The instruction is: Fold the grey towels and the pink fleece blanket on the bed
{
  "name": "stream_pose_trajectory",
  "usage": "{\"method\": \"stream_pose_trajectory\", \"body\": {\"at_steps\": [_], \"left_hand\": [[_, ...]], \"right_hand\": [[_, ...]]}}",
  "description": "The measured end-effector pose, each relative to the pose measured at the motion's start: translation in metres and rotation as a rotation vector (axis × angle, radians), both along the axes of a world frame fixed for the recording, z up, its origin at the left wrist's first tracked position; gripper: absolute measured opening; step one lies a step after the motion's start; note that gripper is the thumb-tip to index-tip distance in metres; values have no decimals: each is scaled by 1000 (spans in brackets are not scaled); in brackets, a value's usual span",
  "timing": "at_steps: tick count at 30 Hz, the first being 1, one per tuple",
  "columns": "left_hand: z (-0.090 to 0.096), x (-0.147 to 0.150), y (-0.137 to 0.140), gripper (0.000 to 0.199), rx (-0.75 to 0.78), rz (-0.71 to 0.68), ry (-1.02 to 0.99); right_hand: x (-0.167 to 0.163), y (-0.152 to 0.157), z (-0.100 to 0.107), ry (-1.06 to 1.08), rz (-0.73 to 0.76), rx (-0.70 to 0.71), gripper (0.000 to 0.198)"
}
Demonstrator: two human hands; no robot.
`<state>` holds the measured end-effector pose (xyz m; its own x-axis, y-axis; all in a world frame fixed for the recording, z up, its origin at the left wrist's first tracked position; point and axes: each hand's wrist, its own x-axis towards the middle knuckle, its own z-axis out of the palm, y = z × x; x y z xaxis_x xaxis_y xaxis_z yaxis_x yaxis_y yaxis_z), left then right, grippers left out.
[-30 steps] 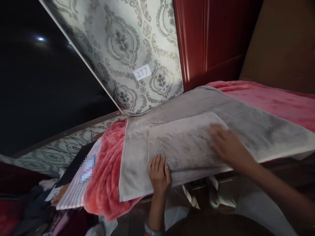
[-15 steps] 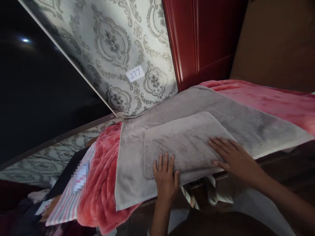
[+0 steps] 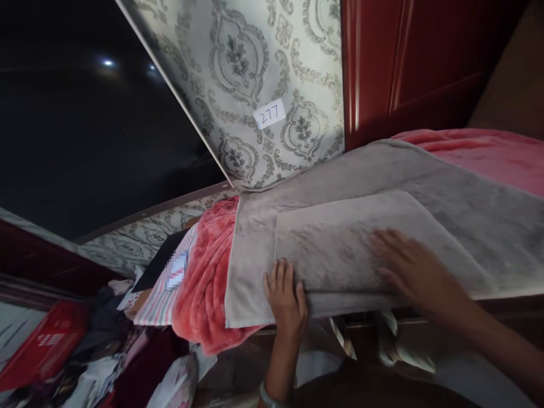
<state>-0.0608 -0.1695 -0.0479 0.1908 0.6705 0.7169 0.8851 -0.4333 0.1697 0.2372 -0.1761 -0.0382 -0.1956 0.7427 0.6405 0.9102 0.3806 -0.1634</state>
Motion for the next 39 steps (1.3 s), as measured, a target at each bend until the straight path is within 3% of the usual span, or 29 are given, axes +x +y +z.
{"method": "stream_pose_trajectory", "body": {"at_steps": [2,5,9,13,17,21,24,29,32,35,39], "left_hand": [[-7,-9,0,46,-21,33,-13],[-19,-15,2,45,7,13,14],[-28,-16,4,43,87,8,31],[-27,-16,4,40,90,1,22],[-29,-15,5,39,110,10,13],[-35,-14,6,41,117,16,-10],[-36,-14,6,41,124,16,-19],[-30,-13,3,42,121,16,0],[-29,-13,2,42,127,24,-2],[-30,-13,3,42,132,26,-7],[-33,-13,4,41,141,29,-23]], "right_hand": [[-47,17,11,-53,173,-20,63],[-109,40,18,-150,428,-179,57],[-140,63,9,-209,586,-299,56],[-112,81,-2,-230,489,-380,64],[-51,102,-1,-241,262,-502,69],[-8,119,11,-245,-11,-514,70],[-23,117,26,-260,-38,-456,63],[-108,100,38,-295,473,-390,57],[-139,113,31,-349,638,-449,58],[-137,147,23,-318,542,-505,60],[-101,194,18,-259,214,-526,64]]}}
